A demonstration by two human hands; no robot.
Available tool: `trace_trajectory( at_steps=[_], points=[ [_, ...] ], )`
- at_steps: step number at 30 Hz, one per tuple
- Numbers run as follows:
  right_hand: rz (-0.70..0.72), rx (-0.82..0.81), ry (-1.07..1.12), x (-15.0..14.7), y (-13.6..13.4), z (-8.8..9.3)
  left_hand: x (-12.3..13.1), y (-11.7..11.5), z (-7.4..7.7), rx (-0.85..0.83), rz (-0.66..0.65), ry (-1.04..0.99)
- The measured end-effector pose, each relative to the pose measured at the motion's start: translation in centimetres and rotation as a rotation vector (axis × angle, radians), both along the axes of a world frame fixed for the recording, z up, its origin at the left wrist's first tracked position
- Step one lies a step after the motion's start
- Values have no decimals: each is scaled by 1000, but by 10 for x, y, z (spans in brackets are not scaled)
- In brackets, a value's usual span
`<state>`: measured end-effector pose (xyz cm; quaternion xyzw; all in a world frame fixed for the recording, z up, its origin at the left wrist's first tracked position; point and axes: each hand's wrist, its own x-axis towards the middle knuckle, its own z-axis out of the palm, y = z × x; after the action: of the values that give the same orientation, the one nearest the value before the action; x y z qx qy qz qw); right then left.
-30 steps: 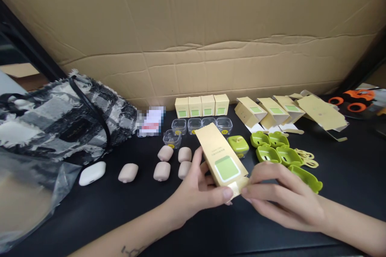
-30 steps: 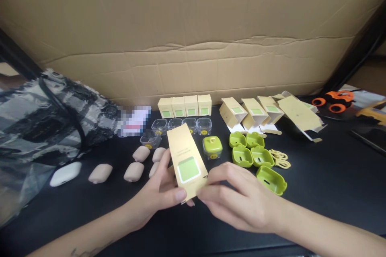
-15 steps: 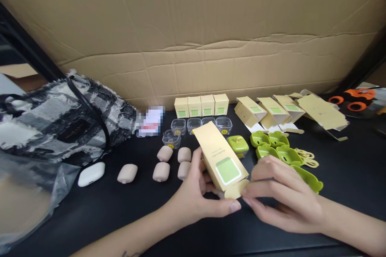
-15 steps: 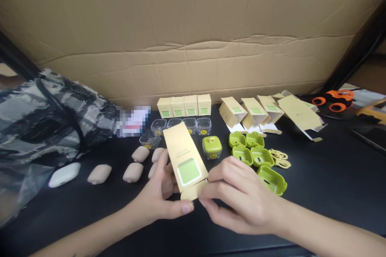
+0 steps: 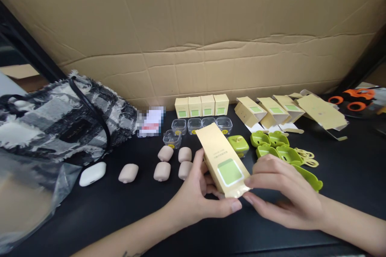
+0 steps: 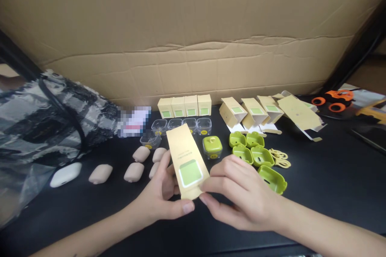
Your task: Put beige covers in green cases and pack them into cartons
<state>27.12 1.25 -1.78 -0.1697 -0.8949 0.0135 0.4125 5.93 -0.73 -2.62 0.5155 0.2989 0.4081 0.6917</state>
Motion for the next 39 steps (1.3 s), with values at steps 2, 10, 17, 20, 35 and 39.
trace_trajectory(
  at_steps=[2,10,17,20,35,39],
  points=[
    [2,-57,29,0,-1,-1,-1,-1,-1,22,-10,21],
    [61,-90,17,-2,-2,1,-1,-1,0,99,-54,56],
    [124,-89,-25,0,-1,0,-2,-2,-2,154,-46,87],
    [230,-125,-110,2,-1,6,-3,-2,0,208,-76,68],
    [-390,-366,-504,16,62,33,-6,-6,1,710,30,647],
    [-412,-479,-438,17,62,29,-4,-7,-4,789,41,553]
  ],
)
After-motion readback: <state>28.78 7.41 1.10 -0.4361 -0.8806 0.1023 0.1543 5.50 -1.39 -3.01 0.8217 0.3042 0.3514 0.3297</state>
